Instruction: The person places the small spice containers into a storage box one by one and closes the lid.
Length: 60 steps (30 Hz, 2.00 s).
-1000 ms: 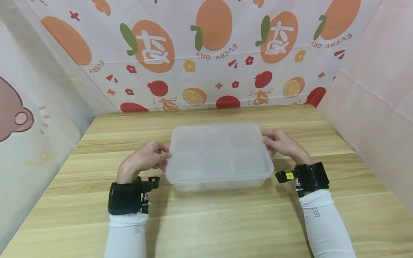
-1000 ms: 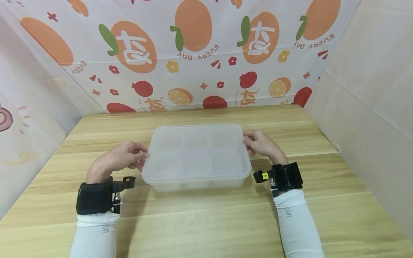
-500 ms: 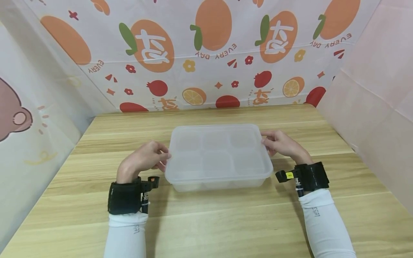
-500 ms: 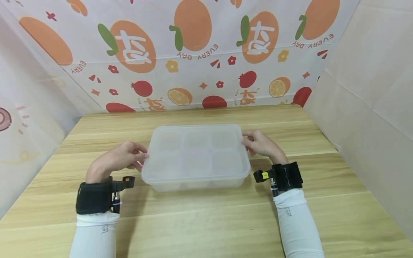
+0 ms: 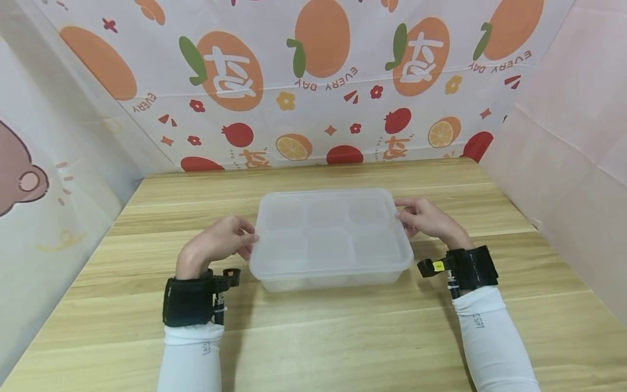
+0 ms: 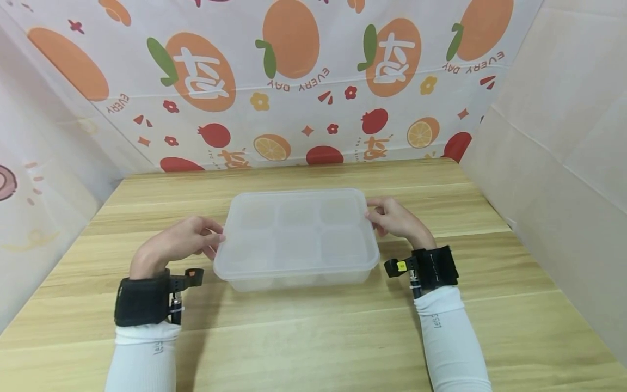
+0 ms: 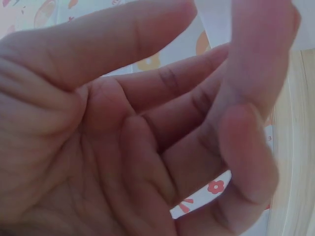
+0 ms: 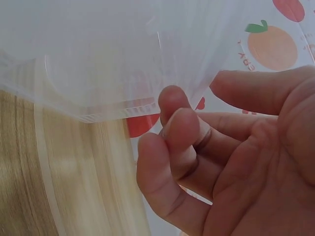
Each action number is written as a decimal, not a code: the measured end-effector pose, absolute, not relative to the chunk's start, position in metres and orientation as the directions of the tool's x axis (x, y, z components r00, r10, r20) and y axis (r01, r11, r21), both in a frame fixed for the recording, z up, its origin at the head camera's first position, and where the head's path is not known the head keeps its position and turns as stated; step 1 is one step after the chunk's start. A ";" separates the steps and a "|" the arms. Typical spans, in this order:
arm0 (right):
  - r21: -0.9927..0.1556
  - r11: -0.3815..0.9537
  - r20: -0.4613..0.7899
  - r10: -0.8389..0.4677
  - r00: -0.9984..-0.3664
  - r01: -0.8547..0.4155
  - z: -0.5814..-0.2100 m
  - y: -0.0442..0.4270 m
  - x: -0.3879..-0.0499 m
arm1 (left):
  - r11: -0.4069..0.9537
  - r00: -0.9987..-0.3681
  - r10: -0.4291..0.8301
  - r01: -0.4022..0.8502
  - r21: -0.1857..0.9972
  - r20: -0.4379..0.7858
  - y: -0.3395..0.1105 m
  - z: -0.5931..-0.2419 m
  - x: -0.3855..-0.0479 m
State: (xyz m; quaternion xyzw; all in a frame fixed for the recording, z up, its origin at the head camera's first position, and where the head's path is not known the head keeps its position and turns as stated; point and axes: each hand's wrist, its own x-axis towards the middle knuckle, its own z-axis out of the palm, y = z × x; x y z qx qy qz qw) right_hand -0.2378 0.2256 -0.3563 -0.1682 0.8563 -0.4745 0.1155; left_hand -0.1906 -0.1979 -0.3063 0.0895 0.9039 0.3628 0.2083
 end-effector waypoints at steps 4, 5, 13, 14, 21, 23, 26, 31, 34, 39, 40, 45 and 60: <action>-0.852 0.492 -0.034 -0.399 -0.917 -0.183 -0.356 0.226 -0.237 | 0.725 -0.898 0.309 0.010 0.689 -0.312 -0.198 -0.308 -0.191; -0.852 0.491 -0.032 -0.398 -0.917 -0.184 -0.357 0.226 -0.237 | 0.725 -0.898 0.310 0.011 0.689 -0.312 -0.198 -0.308 -0.191; -0.859 0.479 -0.026 -0.398 -0.917 -0.184 -0.357 0.227 -0.236 | 0.705 -0.889 0.321 -0.007 0.710 -0.327 -0.197 -0.310 -0.192; -0.860 0.476 -0.026 -0.397 -0.918 -0.181 -0.358 0.227 -0.236 | 0.700 -0.888 0.324 -0.006 0.714 -0.325 -0.197 -0.311 -0.192; -0.869 0.476 -0.062 -0.378 -0.924 -0.136 -0.357 0.226 -0.235 | 0.662 -0.882 0.357 0.007 0.749 -0.307 -0.200 -0.313 -0.194; -0.871 0.473 -0.067 -0.378 -0.923 -0.131 -0.357 0.226 -0.235 | 0.671 -0.879 0.374 0.037 0.741 -0.295 -0.201 -0.314 -0.194; -0.872 0.466 -0.057 -0.394 -0.917 -0.146 -0.358 0.227 -0.236 | 0.678 -0.872 0.404 0.084 0.730 -0.275 -0.201 -0.317 -0.196; -0.862 0.485 -0.056 -0.379 -0.924 -0.146 -0.359 0.232 -0.237 | 0.659 -0.863 0.442 0.127 0.741 -0.245 -0.195 -0.323 -0.202; -0.860 0.491 -0.062 -0.372 -0.926 -0.140 -0.359 0.236 -0.237 | 0.643 -0.853 0.464 0.140 0.753 -0.238 -0.191 -0.325 -0.205; -0.853 0.500 -0.065 -0.385 -0.920 -0.149 -0.357 0.239 -0.236 | 0.624 -0.842 0.488 0.154 0.766 -0.228 -0.189 -0.326 -0.207; -0.852 0.501 -0.066 -0.387 -0.920 -0.150 -0.357 0.239 -0.236 | 0.627 -0.843 0.487 0.154 0.763 -0.231 -0.189 -0.326 -0.206; -0.852 0.501 -0.063 -0.383 -0.922 -0.150 -0.357 0.239 -0.235 | 0.670 -0.849 0.455 0.126 0.732 -0.270 -0.188 -0.324 -0.206; -0.835 0.507 -0.027 -0.429 -0.903 -0.216 -0.358 0.238 -0.236 | 0.723 -0.877 0.380 0.083 0.686 -0.294 -0.181 -0.322 -0.201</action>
